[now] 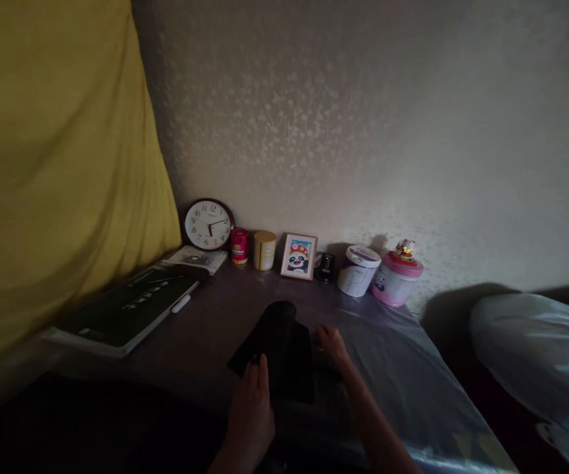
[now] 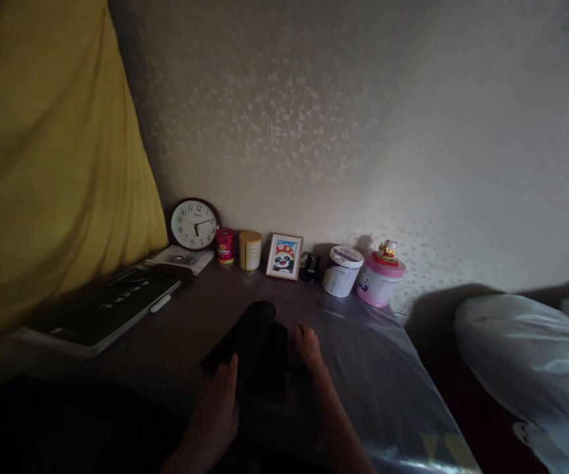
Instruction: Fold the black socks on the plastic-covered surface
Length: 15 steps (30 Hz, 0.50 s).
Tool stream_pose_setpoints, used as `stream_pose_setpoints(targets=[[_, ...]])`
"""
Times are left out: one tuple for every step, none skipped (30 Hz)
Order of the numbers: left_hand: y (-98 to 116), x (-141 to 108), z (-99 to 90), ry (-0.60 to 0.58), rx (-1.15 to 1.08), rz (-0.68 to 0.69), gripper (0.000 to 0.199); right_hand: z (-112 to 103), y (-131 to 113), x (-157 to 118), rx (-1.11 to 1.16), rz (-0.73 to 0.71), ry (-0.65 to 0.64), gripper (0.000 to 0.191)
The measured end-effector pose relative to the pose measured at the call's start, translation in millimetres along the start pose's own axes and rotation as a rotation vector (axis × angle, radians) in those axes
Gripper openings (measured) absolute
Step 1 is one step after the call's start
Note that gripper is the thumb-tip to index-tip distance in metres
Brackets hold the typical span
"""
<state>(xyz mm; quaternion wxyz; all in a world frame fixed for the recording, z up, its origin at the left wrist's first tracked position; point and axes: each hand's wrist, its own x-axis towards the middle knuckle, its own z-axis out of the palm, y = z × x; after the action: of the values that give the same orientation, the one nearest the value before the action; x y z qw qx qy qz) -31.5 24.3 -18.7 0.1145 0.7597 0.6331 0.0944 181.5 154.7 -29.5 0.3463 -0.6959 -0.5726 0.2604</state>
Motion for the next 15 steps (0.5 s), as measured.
stream_pose_setpoints(targets=[[0.1, -0.5, -1.2, 0.001, -0.005, 0.002, 0.074, 0.1, 0.7, -5.1, 0.034, 0.027, -0.030, 0.025], [0.0, -0.9, -1.9, 0.005, -0.013, 0.004, 0.074, 0.7, 0.2, -9.8, 0.069, 0.051, -0.060, 0.025], [-0.3, -1.2, -2.3, 0.012, -0.019, 0.007, 0.075, 1.4, -1.4, -14.2, 0.104, 0.071, -0.087, 0.026], [-0.7, -1.4, -2.4, 0.021, -0.021, 0.011, 0.075, 1.9, -3.8, -18.2, 0.136, 0.086, -0.112, 0.025], [-1.1, -1.6, -2.3, 0.032, -0.019, 0.017, 0.074, 2.2, -6.7, -21.7, 0.164, 0.096, -0.133, 0.024], [-1.5, -1.7, -2.2, 0.043, -0.012, 0.025, 0.074, 2.3, -9.9, -24.8, 0.189, 0.103, -0.149, 0.023], [-1.9, -1.9, -1.9, 0.053, -0.002, 0.031, 0.073, 2.3, -13.1, -27.2, 0.209, 0.108, -0.161, 0.022], [-2.1, -2.1, -1.6, 0.061, 0.008, 0.037, 0.072, 2.2, -16.1, -29.2, 0.226, 0.111, -0.169, 0.023], [-2.3, -2.2, -1.3, 0.069, 0.015, 0.041, 0.072, 2.5, -18.8, -30.6, 0.238, 0.114, -0.176, 0.024], [-2.4, -2.3, -0.8, 0.075, 0.018, 0.044, 0.072, 3.1, -21.0, -31.6, 0.246, 0.117, -0.181, 0.025], [-2.4, -2.4, -0.3, 0.079, 0.018, 0.045, 0.072, 4.2, -22.7, -32.2, 0.252, 0.119, -0.185, 0.025], [-2.5, -2.3, 0.3, 0.080, 0.018, 0.045, 0.073, 5.7, -24.1, -32.5, 0.256, 0.118, -0.188, 0.024], [-2.4, -2.2, 1.0, 0.083, 0.017, 0.044, 0.072, 7.5, -25.2, -32.6, 0.260, 0.115, -0.190, 0.022], [-2.4, -1.9, 1.6, 0.085, 0.019, 0.041, 0.072, 9.6, -26.2, -32.6, 0.262, 0.110, -0.188, 0.021], [-2.3, -1.5, 2.1, 0.086, 0.022, 0.037, 0.072, 11.7, -27.3, -32.5, 0.264, 0.104, -0.185, 0.019]])
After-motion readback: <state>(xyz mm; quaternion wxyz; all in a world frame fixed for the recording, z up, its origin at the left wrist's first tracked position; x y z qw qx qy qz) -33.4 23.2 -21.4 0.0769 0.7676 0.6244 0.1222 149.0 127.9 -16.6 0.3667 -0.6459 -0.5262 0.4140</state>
